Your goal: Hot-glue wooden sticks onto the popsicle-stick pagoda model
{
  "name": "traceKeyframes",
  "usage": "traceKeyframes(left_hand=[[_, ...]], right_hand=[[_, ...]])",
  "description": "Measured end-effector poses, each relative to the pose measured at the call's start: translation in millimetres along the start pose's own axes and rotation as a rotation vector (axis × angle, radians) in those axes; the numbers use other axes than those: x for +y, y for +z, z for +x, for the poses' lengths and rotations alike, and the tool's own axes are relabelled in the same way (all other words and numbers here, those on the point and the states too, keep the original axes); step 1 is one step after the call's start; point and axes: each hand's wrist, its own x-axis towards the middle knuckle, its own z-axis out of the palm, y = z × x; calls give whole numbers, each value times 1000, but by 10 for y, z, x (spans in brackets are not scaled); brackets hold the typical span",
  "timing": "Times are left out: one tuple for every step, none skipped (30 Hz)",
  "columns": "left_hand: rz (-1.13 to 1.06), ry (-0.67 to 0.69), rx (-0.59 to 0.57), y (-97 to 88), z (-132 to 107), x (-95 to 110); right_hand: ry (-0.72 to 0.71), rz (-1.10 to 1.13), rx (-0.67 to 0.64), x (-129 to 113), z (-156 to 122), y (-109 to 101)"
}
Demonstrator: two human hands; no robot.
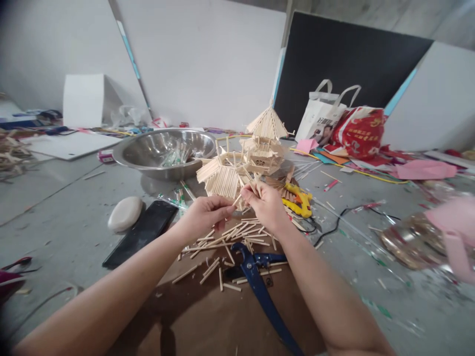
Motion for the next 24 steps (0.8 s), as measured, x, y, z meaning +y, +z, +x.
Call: traceKeyframes(left_hand=[[-23, -16, 24, 24, 5, -37], [-55, -34, 46, 55, 10, -77], [-102, -54, 68, 90, 14, -120], [-170, -70, 85, 128, 21, -162], [-257, -87, 105, 165, 30, -201], [-353, -108, 131, 198, 43, -237], [-446, -127, 148, 226, 59, -268], [-530, -143, 157, 247, 78, -293], [-604, -156, 160, 261, 99, -313], [-667, -167, 155, 270, 121, -328], [-720, -177, 147, 276, 143, -339], [-764, -191, 136, 279, 165, -348], [-800, -208, 123, 282, 185, -355], [-831, -227, 106, 284, 203, -361], [-856, -245, 87, 286, 221, -368], [-877, -260, 68, 289, 237, -376], [-895, -272, 50, 290, 252, -384], [-910, -278, 37, 289, 266, -392], [-925, -280, 28, 287, 279, -399], [-939, -277, 23, 282, 292, -405], [-951, -273, 18, 275, 304, -410], [-961, -269, 14, 267, 315, -414], [-970, -266, 10, 258, 327, -416], [-975, -267, 5, 249, 338, -417]], right_hand=[[15, 7, 7, 24, 6, 10], [29, 12, 11, 47, 11, 22], [40, 16, 19, 71, 14, 33], [50, 21, 32, 92, 18, 43], [59, 24, 48, 112, 20, 50], [67, 26, 63, 130, 23, 53], [74, 24, 76, 144, 27, 53], [79, 15, 86, 156, 30, 51], [81, -3, 92, 166, 35, 46], [82, -25, 98, 173, 39, 41], [81, -51, 103, 179, 43, 36], [80, -79, 105, 183, 46, 32], [78, -109, 104, 188, 49, 27], [75, -137, 99, 193, 51, 24], [72, -162, 94, 198, 52, 22], [67, -182, 89, 205, 53, 20], [61, -197, 84, 212, 55, 20], [54, -207, 80, 221, 56, 20], [48, -215, 78, 230, 58, 22], [44, -222, 76, 240, 61, 24], [41, -232, 77, 250, 64, 26], [38, -249, 80, 260, 67, 29], [36, -269, 83, 270, 70, 32], [35, -291, 86, 280, 74, 35]])
